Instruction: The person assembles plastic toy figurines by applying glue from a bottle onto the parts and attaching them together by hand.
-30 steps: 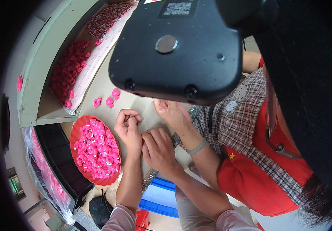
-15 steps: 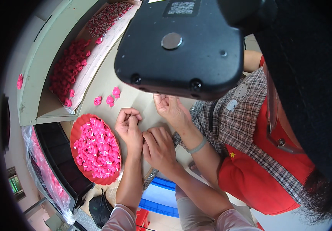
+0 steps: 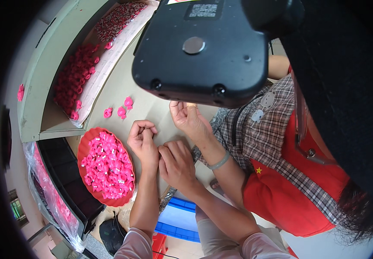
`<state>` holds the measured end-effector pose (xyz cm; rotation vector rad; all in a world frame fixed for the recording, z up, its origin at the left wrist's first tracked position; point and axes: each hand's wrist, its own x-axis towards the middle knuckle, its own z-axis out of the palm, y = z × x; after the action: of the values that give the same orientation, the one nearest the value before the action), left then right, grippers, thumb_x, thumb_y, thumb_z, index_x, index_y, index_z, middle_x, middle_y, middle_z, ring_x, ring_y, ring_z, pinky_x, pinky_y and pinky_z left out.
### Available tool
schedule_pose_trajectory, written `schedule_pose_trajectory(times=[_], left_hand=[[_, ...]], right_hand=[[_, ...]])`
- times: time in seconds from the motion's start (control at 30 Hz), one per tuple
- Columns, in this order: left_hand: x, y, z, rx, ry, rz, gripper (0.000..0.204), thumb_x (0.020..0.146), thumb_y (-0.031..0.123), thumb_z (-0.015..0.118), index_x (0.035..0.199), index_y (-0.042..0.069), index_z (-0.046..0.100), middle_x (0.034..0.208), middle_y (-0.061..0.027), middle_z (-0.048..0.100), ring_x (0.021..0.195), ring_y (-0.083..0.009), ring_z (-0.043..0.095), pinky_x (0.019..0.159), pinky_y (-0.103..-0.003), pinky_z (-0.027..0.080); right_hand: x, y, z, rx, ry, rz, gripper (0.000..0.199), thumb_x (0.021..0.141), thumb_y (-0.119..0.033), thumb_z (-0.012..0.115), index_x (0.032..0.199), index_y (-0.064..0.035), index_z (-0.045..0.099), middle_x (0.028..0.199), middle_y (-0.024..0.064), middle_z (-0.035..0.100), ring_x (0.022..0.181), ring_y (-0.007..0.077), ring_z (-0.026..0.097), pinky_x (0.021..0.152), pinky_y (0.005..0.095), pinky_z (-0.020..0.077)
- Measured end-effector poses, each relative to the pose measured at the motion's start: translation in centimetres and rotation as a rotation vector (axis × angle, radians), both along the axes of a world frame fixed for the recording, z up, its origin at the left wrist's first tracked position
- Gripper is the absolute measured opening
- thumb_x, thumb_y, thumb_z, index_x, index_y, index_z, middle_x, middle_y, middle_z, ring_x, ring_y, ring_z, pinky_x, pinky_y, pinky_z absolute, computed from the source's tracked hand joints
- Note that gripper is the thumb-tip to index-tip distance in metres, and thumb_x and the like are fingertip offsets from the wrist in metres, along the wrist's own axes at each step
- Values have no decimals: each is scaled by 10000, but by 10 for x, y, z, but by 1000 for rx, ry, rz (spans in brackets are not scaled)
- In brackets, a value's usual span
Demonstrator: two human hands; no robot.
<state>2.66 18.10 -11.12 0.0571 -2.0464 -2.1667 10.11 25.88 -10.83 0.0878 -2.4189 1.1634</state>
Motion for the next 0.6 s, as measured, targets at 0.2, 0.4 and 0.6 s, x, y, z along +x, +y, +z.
schedule_pose_trajectory(times=[0.2,0.4,0.6], left_hand=[[0,0,0,-28,4,5,180,844,-113,421,822,-26,578,716,-35,583,645,-67,527,577,-200,403],[0,-1,1,-50,10,15,184,838,-117,418,817,-26,577,704,-35,581,634,-67,525,567,-201,400],[-1,0,1,-30,8,9,184,839,-114,416,819,-25,576,710,-36,584,641,-67,527,574,-200,405]], right_hand=[[1,0,0,5,-8,2,198,754,-16,574,952,-19,563,883,120,518,788,312,517,672,427,430],[1,-1,3,1,-22,11,195,756,-20,578,951,-22,563,880,120,515,786,312,515,674,425,429],[0,1,1,5,-29,13,197,753,-20,580,949,-19,561,877,121,513,786,311,514,674,425,430]])
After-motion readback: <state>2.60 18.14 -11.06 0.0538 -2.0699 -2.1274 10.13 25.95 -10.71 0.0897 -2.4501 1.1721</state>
